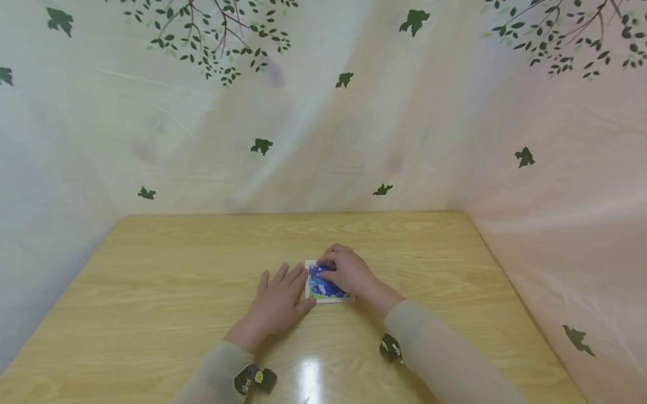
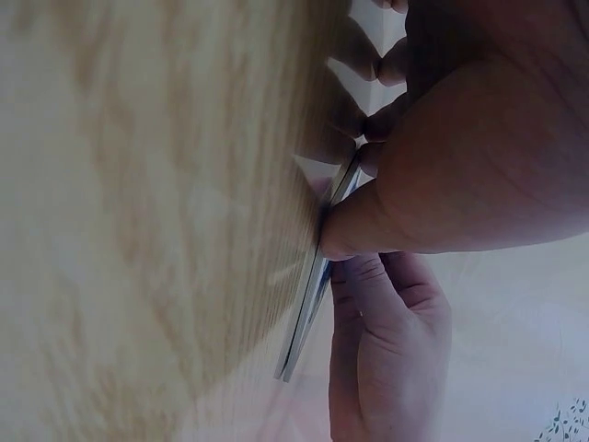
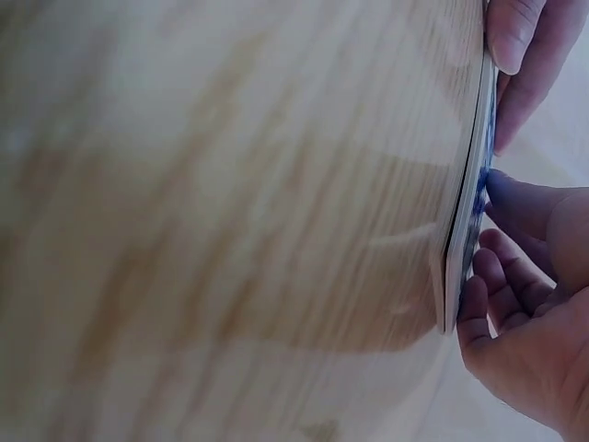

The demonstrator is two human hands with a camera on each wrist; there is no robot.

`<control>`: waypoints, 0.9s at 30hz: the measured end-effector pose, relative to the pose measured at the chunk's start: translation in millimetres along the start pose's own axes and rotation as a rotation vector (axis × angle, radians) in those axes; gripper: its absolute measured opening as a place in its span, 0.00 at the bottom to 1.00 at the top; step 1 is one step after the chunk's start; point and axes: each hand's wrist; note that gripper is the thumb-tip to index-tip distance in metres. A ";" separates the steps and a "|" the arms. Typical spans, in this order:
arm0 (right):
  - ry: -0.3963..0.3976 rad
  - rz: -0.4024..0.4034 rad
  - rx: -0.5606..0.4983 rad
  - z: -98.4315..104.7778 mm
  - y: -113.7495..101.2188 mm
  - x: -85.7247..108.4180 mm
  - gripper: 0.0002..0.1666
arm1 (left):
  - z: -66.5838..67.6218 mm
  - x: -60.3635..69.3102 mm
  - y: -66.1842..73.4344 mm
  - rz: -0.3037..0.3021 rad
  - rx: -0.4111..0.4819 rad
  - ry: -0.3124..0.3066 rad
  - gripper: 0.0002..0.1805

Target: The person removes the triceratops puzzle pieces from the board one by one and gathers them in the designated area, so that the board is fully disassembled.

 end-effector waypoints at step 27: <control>-0.001 -0.055 -0.089 0.6 -0.8 -10.2 0.18 | -5.7 -4.1 -3.7 0.004 -0.007 -0.001 0.42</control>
Point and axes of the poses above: each hand's wrist, its own x-axis away from the middle knuckle, its own z-axis out of the back of the hand, y = z × x, and after that the axes turned 6 degrees about z, right-handed
